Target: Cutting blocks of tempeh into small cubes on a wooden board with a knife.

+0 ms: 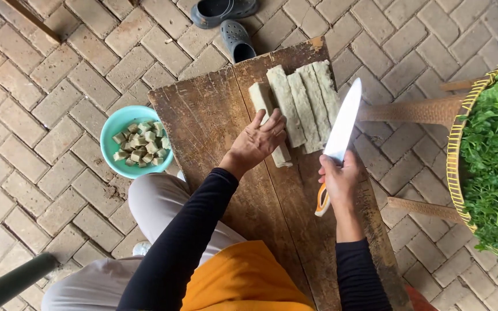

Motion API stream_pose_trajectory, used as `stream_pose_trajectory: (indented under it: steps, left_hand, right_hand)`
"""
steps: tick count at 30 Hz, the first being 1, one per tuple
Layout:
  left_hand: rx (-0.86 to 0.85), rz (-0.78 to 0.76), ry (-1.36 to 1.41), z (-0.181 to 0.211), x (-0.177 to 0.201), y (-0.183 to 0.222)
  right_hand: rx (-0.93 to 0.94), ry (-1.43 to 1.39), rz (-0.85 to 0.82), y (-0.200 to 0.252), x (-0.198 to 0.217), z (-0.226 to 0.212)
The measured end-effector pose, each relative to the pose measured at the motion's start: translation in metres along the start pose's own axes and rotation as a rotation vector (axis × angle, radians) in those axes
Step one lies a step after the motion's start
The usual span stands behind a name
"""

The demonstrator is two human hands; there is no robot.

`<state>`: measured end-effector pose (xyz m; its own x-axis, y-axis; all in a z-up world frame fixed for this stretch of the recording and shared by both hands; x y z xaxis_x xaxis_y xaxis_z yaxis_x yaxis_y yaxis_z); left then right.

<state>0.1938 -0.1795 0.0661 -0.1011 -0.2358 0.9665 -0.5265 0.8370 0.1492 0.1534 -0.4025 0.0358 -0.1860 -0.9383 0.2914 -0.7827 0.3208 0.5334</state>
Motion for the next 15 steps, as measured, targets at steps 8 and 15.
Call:
stream_pose_trajectory:
  steps: [8, 15]
  left_hand:
    - [0.334, 0.192, 0.159, -0.026, -0.01, 0.071]
    - [0.734, 0.133, 0.439, -0.05, -0.034, 0.134]
  right_hand:
    - [0.008, 0.008, -0.221, 0.02, -0.052, -0.009]
    - [0.188, 0.673, -0.326, 0.059, -0.147, -0.025]
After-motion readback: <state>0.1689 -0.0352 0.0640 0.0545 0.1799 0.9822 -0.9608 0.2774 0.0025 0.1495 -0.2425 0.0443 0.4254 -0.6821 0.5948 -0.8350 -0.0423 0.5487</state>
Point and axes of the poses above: each hand's wrist, its own y-axis away from the middle knuckle, its own x-axis out of the back of the hand, z = x × y, the point moved 7 cm from there along -y, towards the middle knuckle, and after that the axes turned 14 degrees about -x, right-handed, at the moved point
